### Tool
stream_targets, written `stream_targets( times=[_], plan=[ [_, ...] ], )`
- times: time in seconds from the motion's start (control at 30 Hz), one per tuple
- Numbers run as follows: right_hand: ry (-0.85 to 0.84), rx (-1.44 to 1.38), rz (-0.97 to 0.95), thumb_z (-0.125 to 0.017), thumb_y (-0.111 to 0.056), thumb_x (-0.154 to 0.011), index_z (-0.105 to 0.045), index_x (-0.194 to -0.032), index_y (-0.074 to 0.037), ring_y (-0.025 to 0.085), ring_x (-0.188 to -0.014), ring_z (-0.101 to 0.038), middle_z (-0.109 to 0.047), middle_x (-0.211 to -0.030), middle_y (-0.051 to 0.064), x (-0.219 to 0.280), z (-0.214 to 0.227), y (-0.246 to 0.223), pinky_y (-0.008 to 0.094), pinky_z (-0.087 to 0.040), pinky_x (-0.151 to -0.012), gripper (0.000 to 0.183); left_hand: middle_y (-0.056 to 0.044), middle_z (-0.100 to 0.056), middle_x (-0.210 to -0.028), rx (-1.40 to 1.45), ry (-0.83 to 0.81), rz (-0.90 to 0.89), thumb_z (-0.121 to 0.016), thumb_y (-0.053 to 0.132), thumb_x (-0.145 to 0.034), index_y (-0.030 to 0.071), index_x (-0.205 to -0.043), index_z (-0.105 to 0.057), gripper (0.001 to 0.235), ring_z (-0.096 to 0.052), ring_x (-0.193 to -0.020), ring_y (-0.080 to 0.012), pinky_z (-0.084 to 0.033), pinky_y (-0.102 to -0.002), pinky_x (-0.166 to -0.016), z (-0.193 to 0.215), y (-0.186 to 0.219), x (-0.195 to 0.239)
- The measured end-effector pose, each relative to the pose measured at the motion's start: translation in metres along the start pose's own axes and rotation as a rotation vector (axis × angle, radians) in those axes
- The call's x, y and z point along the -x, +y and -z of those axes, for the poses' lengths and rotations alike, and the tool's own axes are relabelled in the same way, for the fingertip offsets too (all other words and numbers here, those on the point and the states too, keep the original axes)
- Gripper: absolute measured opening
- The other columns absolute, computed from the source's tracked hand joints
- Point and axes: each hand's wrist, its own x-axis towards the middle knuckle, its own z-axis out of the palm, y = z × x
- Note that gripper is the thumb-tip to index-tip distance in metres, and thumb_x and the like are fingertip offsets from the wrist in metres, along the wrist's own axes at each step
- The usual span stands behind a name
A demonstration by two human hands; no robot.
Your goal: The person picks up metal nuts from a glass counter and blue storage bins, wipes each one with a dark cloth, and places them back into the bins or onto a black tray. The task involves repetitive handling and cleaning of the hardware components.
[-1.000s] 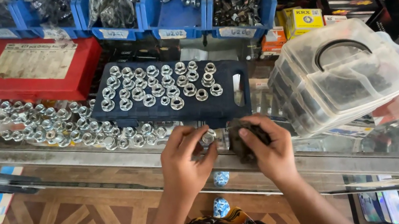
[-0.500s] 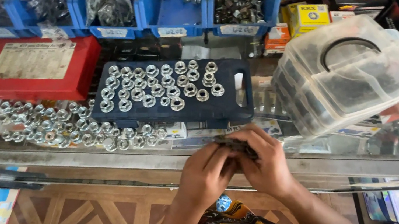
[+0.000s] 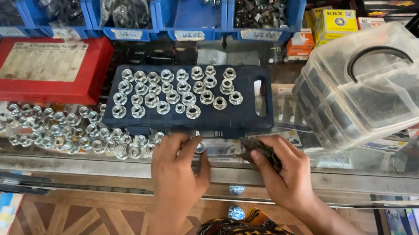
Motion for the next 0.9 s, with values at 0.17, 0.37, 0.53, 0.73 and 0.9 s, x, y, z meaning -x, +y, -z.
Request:
stream_targets(
  times=[0.17,0.37,0.53,0.73,0.9],
  plan=[
    [-0.028,0.018,0.048,-0.071,-0.004,-0.091,-0.069,-0.106,0.004,0.014,-0.065,-0.069,-0.074,-0.087,0.011,-0.003,0.002,-0.007,0.028,-0.051,-0.053,0.017,-0.008,-0.065,-0.106,0.009,-0.003,-0.009,-0.071,-0.004,-0.068,0.007,-0.1,-0.079,0.035,-0.061,-0.098,-0.0297,-0.051,-0.041,-0.082,0.005,-0.01,0.001],
    [-0.018,0.049,0.133,-0.071,-0.005,-0.092,-0.068,-0.107,0.003,0.016,-0.076,-0.072,-0.074,-0.094,0.012,-0.003,-0.003,-0.005,0.028,-0.056,-0.06,0.017,-0.006,-0.064,-0.102,0.084,0.016,-0.107,-0.071,-0.002,-0.069,0.008,-0.086,-0.073,0.02,-0.061,-0.094,-0.0262,-0.051,-0.037,-0.073,0.02,-0.015,-0.015],
    [-0.072,0.046,0.005,-0.073,-0.007,-0.089,-0.069,-0.104,0.0,0.017,-0.067,-0.072,-0.074,-0.088,0.011,-0.002,-0.005,-0.004,0.029,-0.055,-0.054,0.016,-0.006,-0.064,-0.096,0.077,0.071,-0.227,-0.074,0.004,-0.081,0.006,-0.087,-0.071,0.007,-0.061,-0.085,-0.0254,-0.05,-0.038,-0.072,0.048,-0.033,-0.087],
    [-0.108,0.043,-0.053,-0.074,-0.006,-0.085,-0.07,-0.105,0.0,0.022,-0.071,-0.073,-0.072,-0.088,0.013,-0.003,-0.007,-0.011,0.032,-0.056,-0.062,0.021,-0.008,-0.069,-0.089,0.142,-0.041,-0.384,-0.075,0.009,-0.092,0.007,-0.093,-0.075,0.002,-0.067,-0.086,-0.0262,-0.054,-0.04,-0.077,0.018,-0.061,-0.217],
    [-0.185,0.022,-0.143,-0.075,-0.007,-0.084,-0.069,-0.105,0.002,0.022,-0.08,-0.077,-0.073,-0.092,0.013,-0.004,-0.005,-0.003,0.032,-0.059,-0.07,0.024,-0.013,-0.071,-0.095,0.052,-0.253,-0.386,-0.077,0.011,-0.086,0.007,-0.097,-0.077,0.011,-0.068,-0.09,-0.0327,-0.055,-0.045,-0.079,-0.08,-0.095,-0.312]
  ],
)
